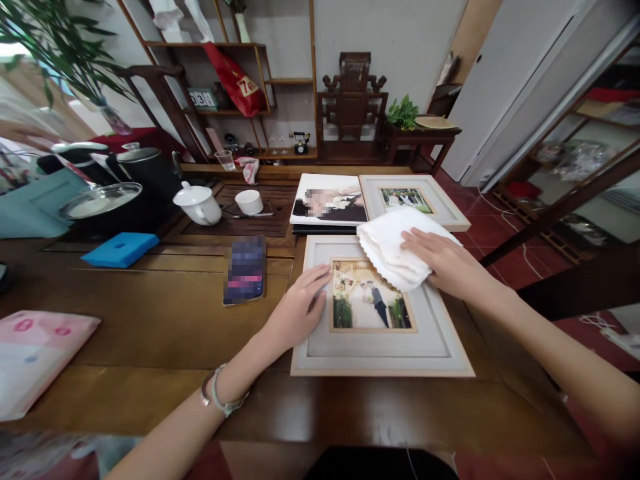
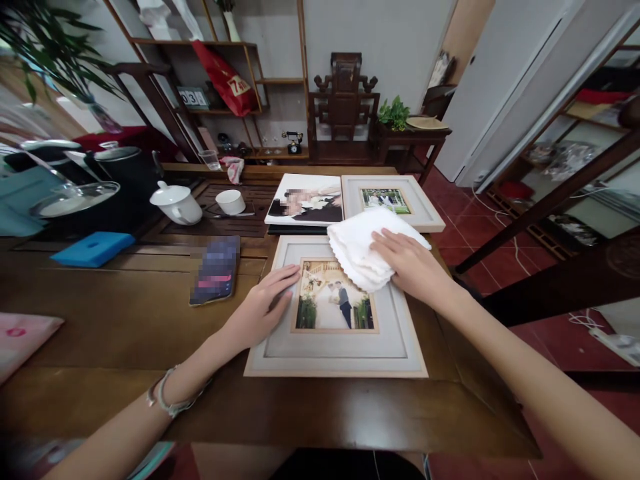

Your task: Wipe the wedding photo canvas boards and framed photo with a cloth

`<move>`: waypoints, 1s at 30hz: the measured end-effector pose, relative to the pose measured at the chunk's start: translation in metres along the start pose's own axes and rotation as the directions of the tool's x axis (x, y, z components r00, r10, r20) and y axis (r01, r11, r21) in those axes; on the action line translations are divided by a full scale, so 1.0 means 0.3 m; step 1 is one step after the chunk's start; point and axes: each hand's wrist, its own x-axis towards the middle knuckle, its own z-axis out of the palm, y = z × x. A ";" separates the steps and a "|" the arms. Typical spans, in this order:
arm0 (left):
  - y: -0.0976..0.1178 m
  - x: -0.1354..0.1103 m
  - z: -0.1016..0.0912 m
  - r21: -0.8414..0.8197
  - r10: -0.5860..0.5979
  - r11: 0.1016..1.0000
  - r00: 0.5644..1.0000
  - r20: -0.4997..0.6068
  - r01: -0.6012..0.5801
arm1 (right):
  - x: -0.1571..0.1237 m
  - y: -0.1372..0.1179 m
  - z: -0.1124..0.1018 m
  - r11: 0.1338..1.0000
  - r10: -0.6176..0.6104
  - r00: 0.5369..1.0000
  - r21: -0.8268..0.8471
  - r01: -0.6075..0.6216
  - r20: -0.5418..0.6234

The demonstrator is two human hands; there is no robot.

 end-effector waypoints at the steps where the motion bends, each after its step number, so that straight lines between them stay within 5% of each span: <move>1: -0.001 0.000 0.000 -0.001 0.000 1.000 1.000 0.000 0.000 | -0.005 -0.010 0.000 1.000 0.016 1.000 -0.021 -0.016 -0.001; 7: 0.002 0.002 0.003 0.005 -0.015 1.000 1.000 0.006 0.015 | -0.179 -0.215 -0.107 0.991 -0.044 0.996 -0.119 0.054 0.083; 13: 0.006 0.004 0.006 0.007 -0.018 1.000 1.000 0.004 0.018 | -0.382 -0.356 -0.197 0.986 -0.131 0.989 0.109 0.123 0.067; 19: 0.009 0.002 0.004 0.017 -0.010 1.000 1.000 0.001 0.010 | -0.210 -0.265 -0.172 0.979 -0.008 0.980 0.201 -0.033 0.197; 27: 0.006 0.000 0.001 0.022 -0.016 1.000 1.000 0.005 0.016 | 0.022 -0.188 -0.032 0.975 0.204 0.979 -0.087 -0.203 -0.001; 30: 0.003 -0.001 0.004 0.022 -0.006 1.000 1.000 -0.007 0.006 | 0.053 -0.216 -0.012 0.984 0.176 0.983 -0.046 -0.173 0.059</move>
